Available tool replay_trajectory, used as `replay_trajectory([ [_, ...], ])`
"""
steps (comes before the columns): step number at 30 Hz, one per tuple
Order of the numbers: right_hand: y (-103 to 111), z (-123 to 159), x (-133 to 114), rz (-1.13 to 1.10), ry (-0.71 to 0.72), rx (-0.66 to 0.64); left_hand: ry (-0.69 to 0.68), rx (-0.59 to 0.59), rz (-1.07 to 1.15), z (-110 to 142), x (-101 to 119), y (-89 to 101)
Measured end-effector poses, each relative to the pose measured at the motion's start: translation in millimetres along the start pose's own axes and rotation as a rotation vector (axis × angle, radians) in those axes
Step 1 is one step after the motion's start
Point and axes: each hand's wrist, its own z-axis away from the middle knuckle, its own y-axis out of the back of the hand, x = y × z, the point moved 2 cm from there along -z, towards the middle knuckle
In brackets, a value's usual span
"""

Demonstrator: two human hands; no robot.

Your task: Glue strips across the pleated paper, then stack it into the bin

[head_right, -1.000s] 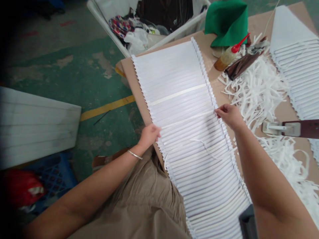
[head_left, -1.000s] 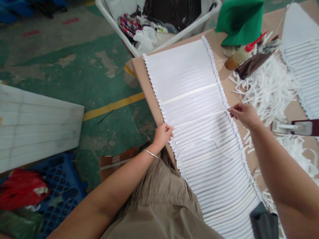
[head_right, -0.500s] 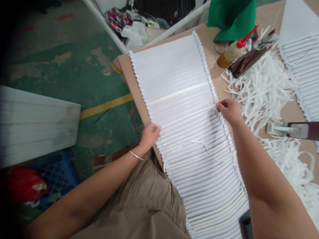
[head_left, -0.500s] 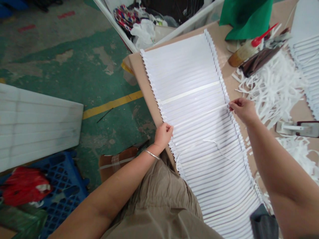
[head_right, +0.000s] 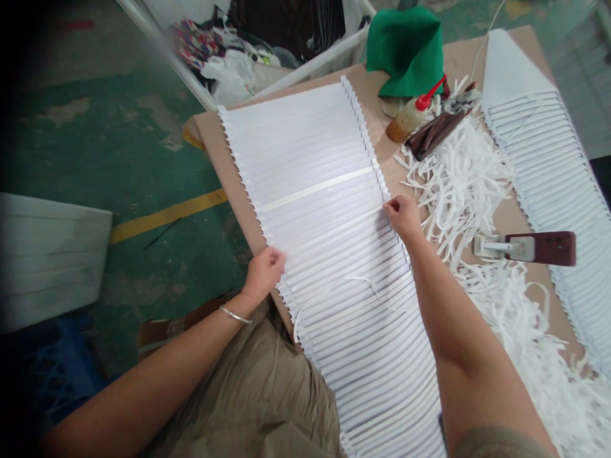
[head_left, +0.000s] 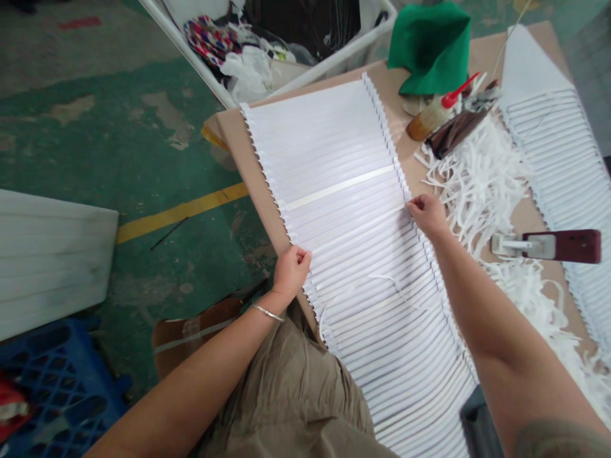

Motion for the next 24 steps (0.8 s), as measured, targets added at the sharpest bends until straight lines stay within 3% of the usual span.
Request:
replay_trajectory([
  [15, -12, -4, 4, 0.081, 0.028, -0.003, -0.021, 0.027, -0.032, -2, 1, -1.2],
  [24, -13, -2, -1, 0.169, 0.016, 0.043, 0.002, 0.043, -0.164, -1, 3, -1.8],
])
